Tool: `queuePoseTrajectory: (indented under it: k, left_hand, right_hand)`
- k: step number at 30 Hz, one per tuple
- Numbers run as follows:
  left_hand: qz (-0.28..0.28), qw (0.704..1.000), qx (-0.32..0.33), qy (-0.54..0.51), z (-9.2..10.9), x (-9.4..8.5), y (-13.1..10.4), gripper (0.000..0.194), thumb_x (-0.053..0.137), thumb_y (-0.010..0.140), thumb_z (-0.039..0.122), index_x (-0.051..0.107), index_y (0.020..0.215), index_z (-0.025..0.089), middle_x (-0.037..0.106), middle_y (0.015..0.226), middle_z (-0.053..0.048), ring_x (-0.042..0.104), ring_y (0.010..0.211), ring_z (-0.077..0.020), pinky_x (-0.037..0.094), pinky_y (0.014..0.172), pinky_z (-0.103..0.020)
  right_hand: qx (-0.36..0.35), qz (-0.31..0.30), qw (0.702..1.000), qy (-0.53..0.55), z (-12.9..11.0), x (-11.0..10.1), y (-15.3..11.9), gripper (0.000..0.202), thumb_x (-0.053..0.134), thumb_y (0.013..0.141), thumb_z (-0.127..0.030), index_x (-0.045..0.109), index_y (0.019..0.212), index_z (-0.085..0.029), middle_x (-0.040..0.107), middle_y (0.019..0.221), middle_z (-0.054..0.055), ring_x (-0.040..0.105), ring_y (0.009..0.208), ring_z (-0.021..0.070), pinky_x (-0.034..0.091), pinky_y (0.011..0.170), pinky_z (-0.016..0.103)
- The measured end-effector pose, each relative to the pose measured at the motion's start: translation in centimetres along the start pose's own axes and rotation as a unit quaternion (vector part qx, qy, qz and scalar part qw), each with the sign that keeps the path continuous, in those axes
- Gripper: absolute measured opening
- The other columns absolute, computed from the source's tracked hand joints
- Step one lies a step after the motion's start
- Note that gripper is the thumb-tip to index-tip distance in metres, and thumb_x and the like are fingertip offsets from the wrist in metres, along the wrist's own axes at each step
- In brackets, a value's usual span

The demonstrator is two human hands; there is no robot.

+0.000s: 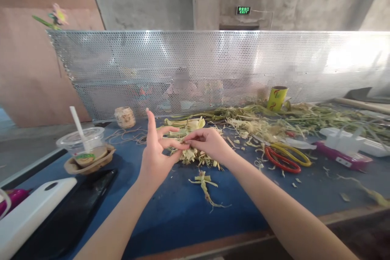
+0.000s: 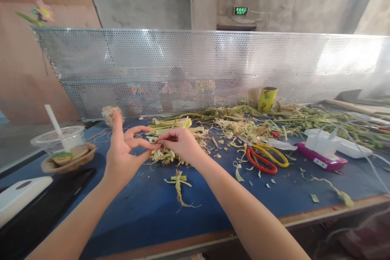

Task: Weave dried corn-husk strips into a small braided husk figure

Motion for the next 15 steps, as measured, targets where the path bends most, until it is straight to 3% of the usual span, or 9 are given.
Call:
queuePoseTrajectory:
  k: [3,9,15]
  left_hand:
    - [-0.029,0.999,0.033,0.010,-0.44,0.07,0.02,0.110,0.069,0.072,0.015,-0.015,0.142,0.008,0.068,0.059,0.002,0.062,0.101,-0.0224,0.040,0.099,-0.042]
    - [0.000,0.999,0.025,-0.044,-0.71,-0.07,-0.05,0.112,0.067,0.072,0.012,-0.020,0.142,0.020,0.068,0.066,0.004,0.068,0.080,-0.0211,0.049,0.088,-0.042]
    - [0.013,0.996,0.088,0.028,-0.71,-0.21,0.21,0.110,0.066,0.073,0.012,-0.021,0.141,0.016,0.070,0.066,0.003,0.067,0.073,-0.0190,0.051,0.084,-0.040]
  right_hand:
    - [0.000,-0.038,0.999,-0.011,0.01,-0.14,-0.10,0.008,0.059,0.075,-0.016,0.067,0.074,-0.015,0.058,0.060,-0.002,0.045,0.049,0.0062,0.037,0.049,0.021]
    - [-0.004,-0.095,0.995,-0.035,0.25,-0.70,-0.21,0.018,0.053,0.082,-0.024,0.068,0.088,-0.015,0.047,0.054,-0.004,0.040,0.049,0.0071,0.035,0.048,0.022]
    - [0.027,-0.068,0.997,-0.012,-0.17,-0.42,-0.32,0.022,0.053,0.078,-0.008,0.069,0.092,-0.016,0.060,0.071,-0.001,0.045,0.054,0.0061,0.037,0.052,0.022]
Point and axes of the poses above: each hand's wrist, its own y-axis towards the middle knuckle, its own x-axis out of the palm, z = x × y, the point moved 2 cm from there along y, towards the middle knuckle
